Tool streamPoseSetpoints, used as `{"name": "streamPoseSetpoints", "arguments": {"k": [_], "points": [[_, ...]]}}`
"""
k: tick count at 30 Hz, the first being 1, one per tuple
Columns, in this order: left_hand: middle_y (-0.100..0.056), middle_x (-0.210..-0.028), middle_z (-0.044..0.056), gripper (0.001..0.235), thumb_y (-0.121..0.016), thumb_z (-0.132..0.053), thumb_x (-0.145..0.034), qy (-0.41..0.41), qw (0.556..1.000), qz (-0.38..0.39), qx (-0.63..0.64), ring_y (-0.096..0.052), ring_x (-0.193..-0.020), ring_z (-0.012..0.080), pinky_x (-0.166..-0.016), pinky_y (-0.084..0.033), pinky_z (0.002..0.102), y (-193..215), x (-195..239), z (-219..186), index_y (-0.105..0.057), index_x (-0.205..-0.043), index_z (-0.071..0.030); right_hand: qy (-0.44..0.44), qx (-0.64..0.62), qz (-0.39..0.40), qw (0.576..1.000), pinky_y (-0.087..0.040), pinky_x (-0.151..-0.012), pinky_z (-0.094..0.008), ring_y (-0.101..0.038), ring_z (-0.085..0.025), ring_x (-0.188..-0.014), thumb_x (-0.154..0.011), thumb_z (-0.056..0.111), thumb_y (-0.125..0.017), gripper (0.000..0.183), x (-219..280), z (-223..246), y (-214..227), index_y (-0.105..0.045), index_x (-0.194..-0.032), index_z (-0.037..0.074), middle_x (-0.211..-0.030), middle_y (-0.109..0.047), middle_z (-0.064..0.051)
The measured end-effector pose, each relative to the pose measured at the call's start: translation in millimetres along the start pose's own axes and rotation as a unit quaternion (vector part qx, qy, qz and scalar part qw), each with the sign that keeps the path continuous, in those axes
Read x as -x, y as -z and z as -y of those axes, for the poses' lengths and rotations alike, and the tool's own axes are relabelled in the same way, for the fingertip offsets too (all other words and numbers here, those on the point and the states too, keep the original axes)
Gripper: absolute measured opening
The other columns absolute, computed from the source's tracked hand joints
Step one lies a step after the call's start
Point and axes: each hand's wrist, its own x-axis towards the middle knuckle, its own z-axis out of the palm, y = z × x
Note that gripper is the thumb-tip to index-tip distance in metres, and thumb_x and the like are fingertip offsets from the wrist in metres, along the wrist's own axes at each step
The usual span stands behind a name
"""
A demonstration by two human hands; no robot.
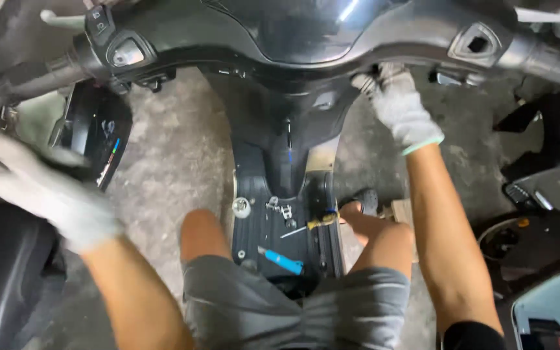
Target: The person works on the front section of a scooter, using a screwdriver and a socket wrench to tighten bolts on the dashboard area. They also handle a small white container filled with screws and a utility knife.
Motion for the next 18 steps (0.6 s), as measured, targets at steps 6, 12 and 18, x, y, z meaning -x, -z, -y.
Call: {"name": "streamPoseSetpoints", "arguments": {"k": [6,12,18], "points": [[-0.057,-0.089,0.011,0.039,-0.055,-0.027,-0.122,0.117,0.966,0.151,0.175,-0.049,-0.054,0.0132,-0.049,-0.040,0.025,19.0,-58.1,40.9,-0.061,-0.145,0.003,-0.049,-0.231,0.066,0.969,-0.046,-0.096,-0.040,-0.062,-0.038,-0.113,-0.113,0.030,-0.067,0.037,14.0,38.0,83.7,-0.064,-0.138,0.004,-0.122,-0.069,-0.021],[-0.063,-0.105,0.014,0.029,-0.063,-0.015,-0.121,0.071,0.971,0.177,0.141,-0.051,-0.062,0.0192,-0.052,-0.039,0.029,31.0,-47.5,35.7,-0.056,-0.140,0.005,-0.070,-0.375,-0.044,0.923,-0.051,-0.102,-0.032,-0.065,-0.018,-0.113,-0.108,0.014,-0.067,0.036,35.3,41.1,77.4,-0.060,-0.142,0.005,-0.126,-0.071,-0.011],[-0.071,-0.097,0.016,0.034,-0.069,-0.023,-0.121,0.062,0.974,0.164,0.145,-0.066,-0.066,0.0214,-0.047,-0.043,0.028,32.6,-46.0,30.6,-0.053,-0.138,0.001,-0.045,-0.380,-0.065,0.922,-0.050,-0.106,-0.030,-0.066,-0.015,-0.121,-0.111,0.011,-0.069,0.037,37.5,46.7,76.3,-0.061,-0.145,0.001,-0.135,-0.071,-0.009]]}}
